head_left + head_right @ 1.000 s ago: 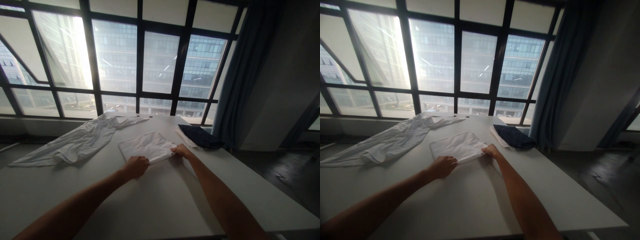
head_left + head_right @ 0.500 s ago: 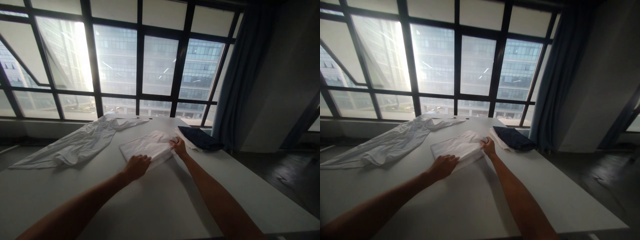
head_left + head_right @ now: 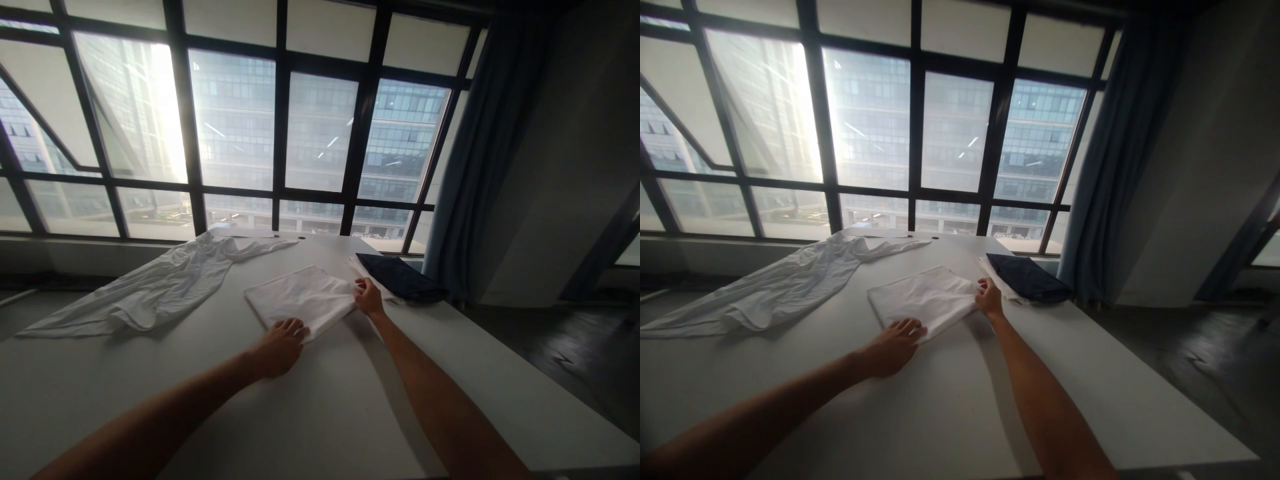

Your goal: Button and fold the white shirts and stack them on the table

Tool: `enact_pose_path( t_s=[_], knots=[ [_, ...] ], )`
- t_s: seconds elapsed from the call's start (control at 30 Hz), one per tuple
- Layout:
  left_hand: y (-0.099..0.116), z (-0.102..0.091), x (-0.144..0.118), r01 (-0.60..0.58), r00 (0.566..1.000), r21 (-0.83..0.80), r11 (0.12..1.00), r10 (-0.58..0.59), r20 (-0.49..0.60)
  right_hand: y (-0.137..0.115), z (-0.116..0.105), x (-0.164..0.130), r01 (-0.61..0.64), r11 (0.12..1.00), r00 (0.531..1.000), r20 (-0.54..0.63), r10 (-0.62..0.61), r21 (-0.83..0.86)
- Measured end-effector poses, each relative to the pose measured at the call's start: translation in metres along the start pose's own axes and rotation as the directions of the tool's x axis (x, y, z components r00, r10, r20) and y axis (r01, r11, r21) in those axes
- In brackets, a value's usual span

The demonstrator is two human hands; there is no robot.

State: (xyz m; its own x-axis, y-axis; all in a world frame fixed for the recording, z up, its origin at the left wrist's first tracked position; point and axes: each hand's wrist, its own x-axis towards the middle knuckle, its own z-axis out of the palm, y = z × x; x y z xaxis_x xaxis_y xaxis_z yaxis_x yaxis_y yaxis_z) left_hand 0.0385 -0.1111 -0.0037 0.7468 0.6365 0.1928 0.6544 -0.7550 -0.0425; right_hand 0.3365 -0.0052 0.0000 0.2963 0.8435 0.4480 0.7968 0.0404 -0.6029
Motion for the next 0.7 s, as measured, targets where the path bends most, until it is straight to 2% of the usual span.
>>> enact_pose_path(
  t_s=[0.1,0.17,0.23,0.33,0.5,0.57,0.63,0.7],
  knots=[
    [-0.001,0.008,0.001,0.002,1.000,-0.040,0.999,-0.003,-0.027,-0.004,-0.004,0.003,0.176,0.984,0.975,-0.140,-0.171,0.025],
    [-0.002,0.012,0.002,0.016,1.000,-0.040,0.999,-0.016,-0.015,0.000,-0.001,0.004,0.190,0.982,0.966,-0.175,-0.190,-0.019],
    [-0.003,0.015,0.003,0.020,1.000,-0.044,0.999,-0.019,0.021,0.007,0.005,0.004,0.111,0.989,0.984,-0.126,-0.123,-0.097],
    [-0.005,0.014,0.004,-0.007,0.998,-0.067,0.998,0.011,0.060,0.017,0.014,0.002,-0.023,0.973,1.000,0.008,0.026,-0.231],
    [-0.007,-0.004,0.002,-0.053,0.999,-0.110,0.992,0.053,-0.002,0.014,0.007,-0.004,-0.067,0.911,0.995,0.046,0.094,-0.406],
    [-0.011,-0.010,0.003,-0.054,0.998,-0.179,0.982,0.048,-0.038,0.004,0.000,-0.007,-0.005,0.879,0.998,0.049,0.033,-0.477],
    [-0.018,-0.012,0.006,-0.019,0.998,-0.256,0.967,0.002,-0.066,-0.008,-0.002,-0.011,0.122,0.867,0.993,0.066,-0.103,-0.483],
    [-0.029,-0.007,0.010,0.032,0.989,-0.287,0.958,-0.071,-0.127,-0.020,0.002,-0.015,0.287,0.859,0.958,0.119,-0.262,-0.424]
  ],
)
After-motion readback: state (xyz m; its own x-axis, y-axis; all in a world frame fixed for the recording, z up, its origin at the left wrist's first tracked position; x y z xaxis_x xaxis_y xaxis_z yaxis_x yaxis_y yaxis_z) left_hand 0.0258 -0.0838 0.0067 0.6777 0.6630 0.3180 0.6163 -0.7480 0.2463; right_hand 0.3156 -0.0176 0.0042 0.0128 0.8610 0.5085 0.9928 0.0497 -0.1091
